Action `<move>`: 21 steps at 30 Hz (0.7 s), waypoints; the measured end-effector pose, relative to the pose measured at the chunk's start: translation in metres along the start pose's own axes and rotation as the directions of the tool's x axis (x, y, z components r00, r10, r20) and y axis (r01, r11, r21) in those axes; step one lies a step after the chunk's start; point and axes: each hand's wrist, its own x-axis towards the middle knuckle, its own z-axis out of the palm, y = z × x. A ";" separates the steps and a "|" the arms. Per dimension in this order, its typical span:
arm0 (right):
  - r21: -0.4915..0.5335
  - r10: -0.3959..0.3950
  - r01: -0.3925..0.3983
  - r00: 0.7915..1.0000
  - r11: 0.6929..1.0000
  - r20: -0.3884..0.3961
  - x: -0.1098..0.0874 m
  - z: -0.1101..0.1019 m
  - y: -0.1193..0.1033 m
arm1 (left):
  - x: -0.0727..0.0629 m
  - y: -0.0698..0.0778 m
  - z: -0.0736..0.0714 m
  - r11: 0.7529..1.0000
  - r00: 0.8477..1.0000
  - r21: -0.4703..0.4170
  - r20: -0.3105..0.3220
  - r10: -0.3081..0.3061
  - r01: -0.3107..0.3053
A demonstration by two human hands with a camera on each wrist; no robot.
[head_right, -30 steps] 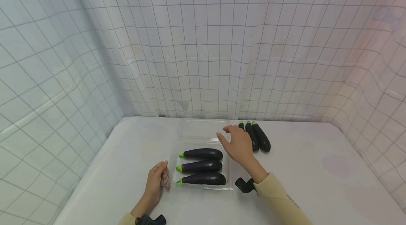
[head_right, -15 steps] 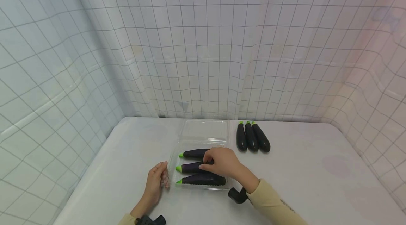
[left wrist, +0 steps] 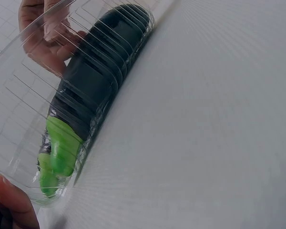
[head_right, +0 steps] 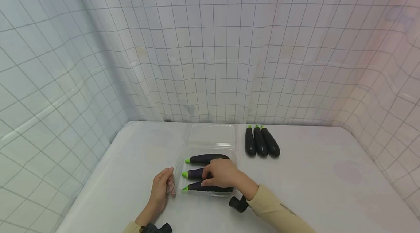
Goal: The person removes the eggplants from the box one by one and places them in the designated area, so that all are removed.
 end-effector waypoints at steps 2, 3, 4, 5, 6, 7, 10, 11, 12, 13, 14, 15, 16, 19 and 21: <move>-0.020 0.002 -0.002 1.000 1.000 0.010 0.002 0.003 -0.001 | -0.001 0.001 0.001 1.000 1.000 -0.006 -0.001 -0.004 0.004; -0.029 0.005 -0.004 1.000 1.000 0.015 0.003 0.004 -0.002 | -0.001 0.002 0.001 1.000 1.000 -0.008 -0.001 -0.006 0.006; -0.039 0.007 -0.006 1.000 0.999 0.017 0.004 0.005 -0.002 | -0.001 0.002 0.001 1.000 1.000 -0.011 -0.001 -0.009 0.009; -0.049 0.007 -0.006 1.000 0.999 0.017 0.005 0.007 -0.002 | -0.001 0.002 0.001 1.000 1.000 -0.014 0.000 -0.013 0.013; -0.058 0.009 -0.008 1.000 0.998 0.020 0.006 0.008 -0.003 | -0.002 0.003 0.001 1.000 1.000 -0.016 0.001 -0.016 0.016; -0.064 0.009 -0.008 1.000 0.998 0.018 0.006 0.009 -0.003 | -0.002 0.003 0.001 1.000 1.000 -0.019 0.002 -0.018 0.018; -0.074 0.003 -0.002 1.000 0.997 0.010 0.007 0.012 -0.003 | -0.002 0.004 0.000 0.999 1.000 -0.024 0.005 -0.031 0.031; -0.077 0.002 -0.001 1.000 0.997 0.010 0.007 0.012 -0.003 | -0.002 0.004 0.000 0.999 0.999 -0.026 0.008 -0.036 0.036; -0.082 0.003 -0.002 1.000 0.997 0.013 0.008 0.012 -0.003 | -0.001 0.004 0.000 0.999 0.999 -0.029 0.006 -0.039 0.040; -0.086 0.006 -0.004 1.000 0.996 0.017 0.008 0.012 -0.004 | -0.001 0.004 0.000 0.999 0.999 -0.031 0.006 -0.041 0.041; -0.091 0.009 -0.007 1.000 0.996 0.023 0.008 0.012 -0.004 | -0.001 0.004 0.000 0.999 0.999 -0.033 0.004 -0.043 0.043; -0.095 0.014 -0.012 1.000 0.995 0.028 0.008 0.012 -0.005 | -0.001 0.004 0.000 0.999 0.999 -0.034 0.004 -0.041 0.041; -0.102 0.020 -0.016 0.999 0.995 0.033 0.008 0.012 -0.006 | -0.001 0.004 0.000 0.999 0.999 -0.032 0.004 -0.038 0.038; -0.123 0.034 -0.029 0.999 0.992 0.042 0.007 0.013 -0.007 | -0.001 0.002 0.001 0.999 1.000 -0.026 -0.002 -0.022 0.022; -0.140 0.038 -0.032 0.998 0.990 0.040 0.007 0.014 -0.008 | -0.001 0.002 0.001 1.000 1.000 -0.020 0.002 -0.012 0.012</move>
